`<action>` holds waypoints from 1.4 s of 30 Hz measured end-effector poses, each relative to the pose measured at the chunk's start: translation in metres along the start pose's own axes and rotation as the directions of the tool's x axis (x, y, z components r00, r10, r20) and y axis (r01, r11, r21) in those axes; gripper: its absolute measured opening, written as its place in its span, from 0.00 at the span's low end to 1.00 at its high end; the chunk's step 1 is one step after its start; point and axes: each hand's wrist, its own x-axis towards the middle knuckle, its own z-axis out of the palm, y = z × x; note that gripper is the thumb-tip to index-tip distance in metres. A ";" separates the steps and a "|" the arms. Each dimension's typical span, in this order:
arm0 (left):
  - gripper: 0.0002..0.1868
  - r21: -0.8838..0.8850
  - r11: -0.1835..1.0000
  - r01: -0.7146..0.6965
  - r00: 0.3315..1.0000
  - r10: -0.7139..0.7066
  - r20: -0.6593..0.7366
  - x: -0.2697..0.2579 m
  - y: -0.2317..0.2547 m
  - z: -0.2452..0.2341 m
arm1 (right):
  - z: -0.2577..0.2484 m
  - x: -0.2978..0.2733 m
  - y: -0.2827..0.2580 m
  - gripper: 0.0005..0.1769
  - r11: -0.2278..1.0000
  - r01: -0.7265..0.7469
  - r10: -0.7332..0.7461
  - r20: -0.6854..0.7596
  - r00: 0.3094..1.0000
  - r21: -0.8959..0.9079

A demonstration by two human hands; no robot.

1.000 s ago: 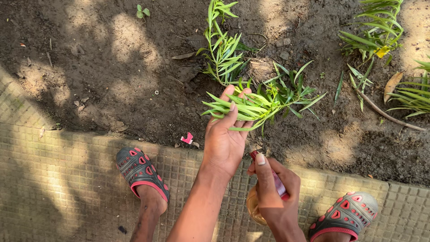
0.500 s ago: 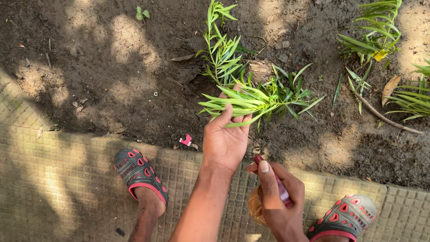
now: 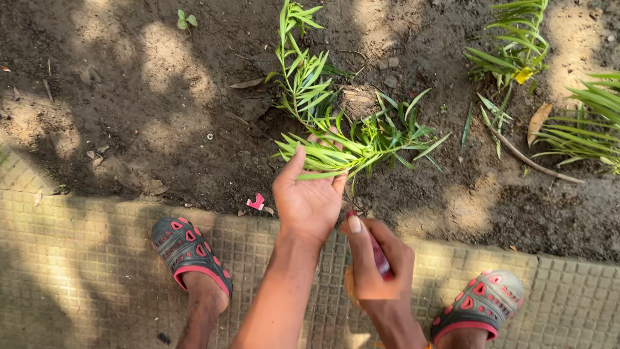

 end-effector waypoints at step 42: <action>0.31 0.455 0.890 0.041 0.999 -0.031 -0.029 -0.003 0.002 0.013 | -0.021 0.025 -0.007 0.24 0.983 0.181 -0.181 -0.014 0.983 0.004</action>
